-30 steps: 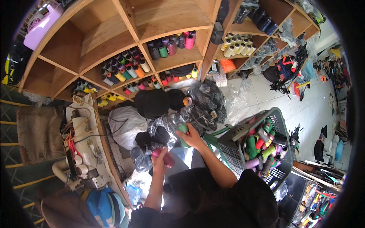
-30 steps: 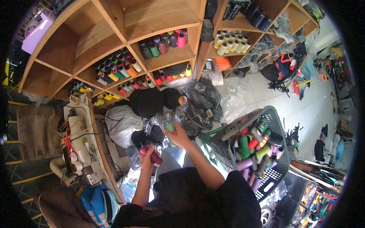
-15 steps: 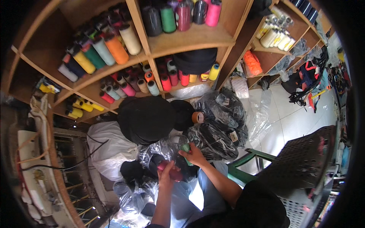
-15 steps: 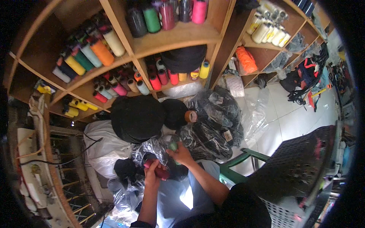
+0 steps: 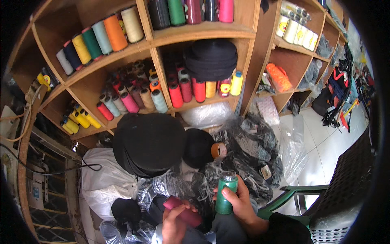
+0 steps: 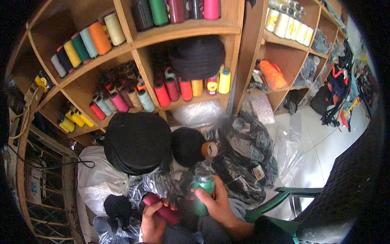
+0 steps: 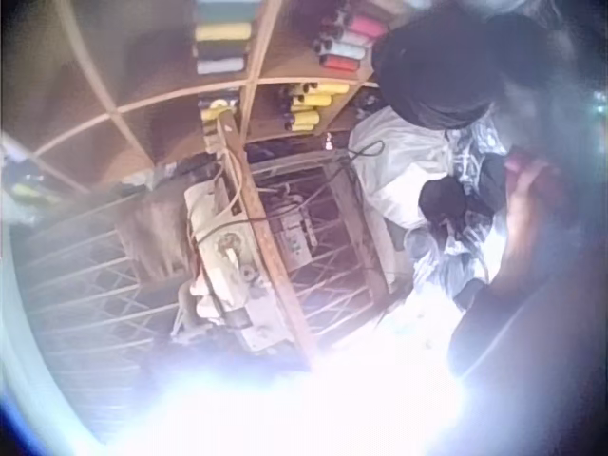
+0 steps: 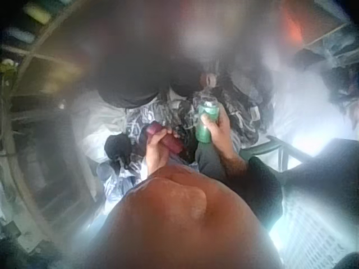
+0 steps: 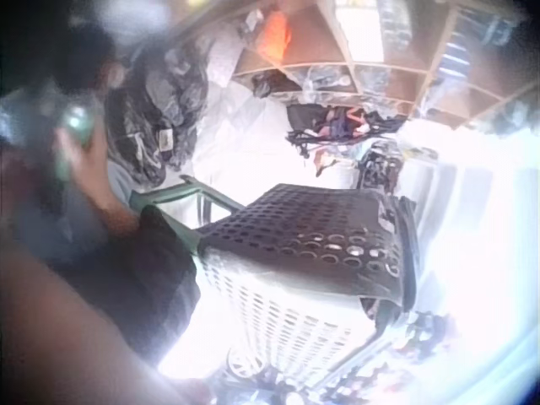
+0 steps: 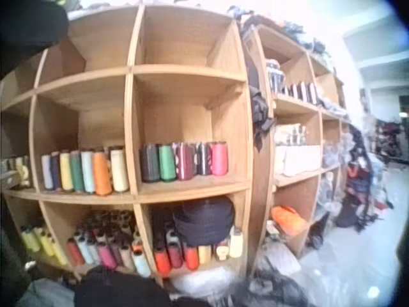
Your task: The person picks up thread spools from a green basket and places them onto wooden shelves, arranging them by color. The person repeatedly reaches into the basket, selects spools, and positions them on the shelf.
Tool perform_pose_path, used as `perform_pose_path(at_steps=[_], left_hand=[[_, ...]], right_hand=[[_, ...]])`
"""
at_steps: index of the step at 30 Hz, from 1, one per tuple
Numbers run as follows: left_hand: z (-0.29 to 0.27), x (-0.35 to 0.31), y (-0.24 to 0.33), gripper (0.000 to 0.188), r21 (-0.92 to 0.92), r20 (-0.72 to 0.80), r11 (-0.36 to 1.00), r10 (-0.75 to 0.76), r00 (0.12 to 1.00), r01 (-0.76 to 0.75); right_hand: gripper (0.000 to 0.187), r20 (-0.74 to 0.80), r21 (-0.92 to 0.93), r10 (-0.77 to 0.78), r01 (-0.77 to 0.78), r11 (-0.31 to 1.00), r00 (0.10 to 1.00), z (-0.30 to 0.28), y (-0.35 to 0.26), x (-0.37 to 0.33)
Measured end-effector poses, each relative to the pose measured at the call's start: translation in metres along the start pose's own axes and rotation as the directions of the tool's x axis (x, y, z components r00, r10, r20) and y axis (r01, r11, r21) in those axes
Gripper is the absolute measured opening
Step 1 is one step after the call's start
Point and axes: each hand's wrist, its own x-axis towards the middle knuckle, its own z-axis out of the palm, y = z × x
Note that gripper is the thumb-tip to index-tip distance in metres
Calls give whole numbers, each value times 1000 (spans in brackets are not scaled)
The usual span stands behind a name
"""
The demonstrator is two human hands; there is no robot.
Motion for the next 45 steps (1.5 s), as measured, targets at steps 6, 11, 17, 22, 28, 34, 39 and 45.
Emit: perform_pose_path(at_steps=[6, 11, 17, 22, 28, 34, 39, 45], left_hand=[[54, -4, -1, 21, -126, -147, 991, -61, 987, 43], [33, 26, -15, 20, -169, 121, 970, -154, 981, 174], [47, 58, -7, 21, -176, 375, 959, -144, 916, 223], [139, 20, 43, 43, 185, 277, 907, 321, 906, -378], [86, 102, -46, 55, 364, 208, 607, 686, 697, -706], [44, 130, -62, 53, 289, -93, 957, 31, 995, -3], [43, 157, -72, 60, 511, 115, 745, 435, 893, -429], [52, 132, -46, 54, 606, 473, 469, 437, 765, -642]], right_hand=[[49, -85, 79, 55, -48, 996, 995, -23, 38, 27], [51, -179, 29, 96, -92, 995, 979, -27, 43, 43], [35, -78, 191, -204, 215, 958, 976, -19, 46, 52], [26, 63, 372, 34, -55, 927, 997, -33, -18, 71], [33, -159, 433, -401, 429, 793, 902, -4, -93, 97], [44, -279, 136, -593, 642, 754, 755, 41, -154, 164], [66, -360, -214, -908, 928, 304, 214, 73, -240, 315], [64, -57, -809, -987, 573, 133, 150, 81, -306, 358]])
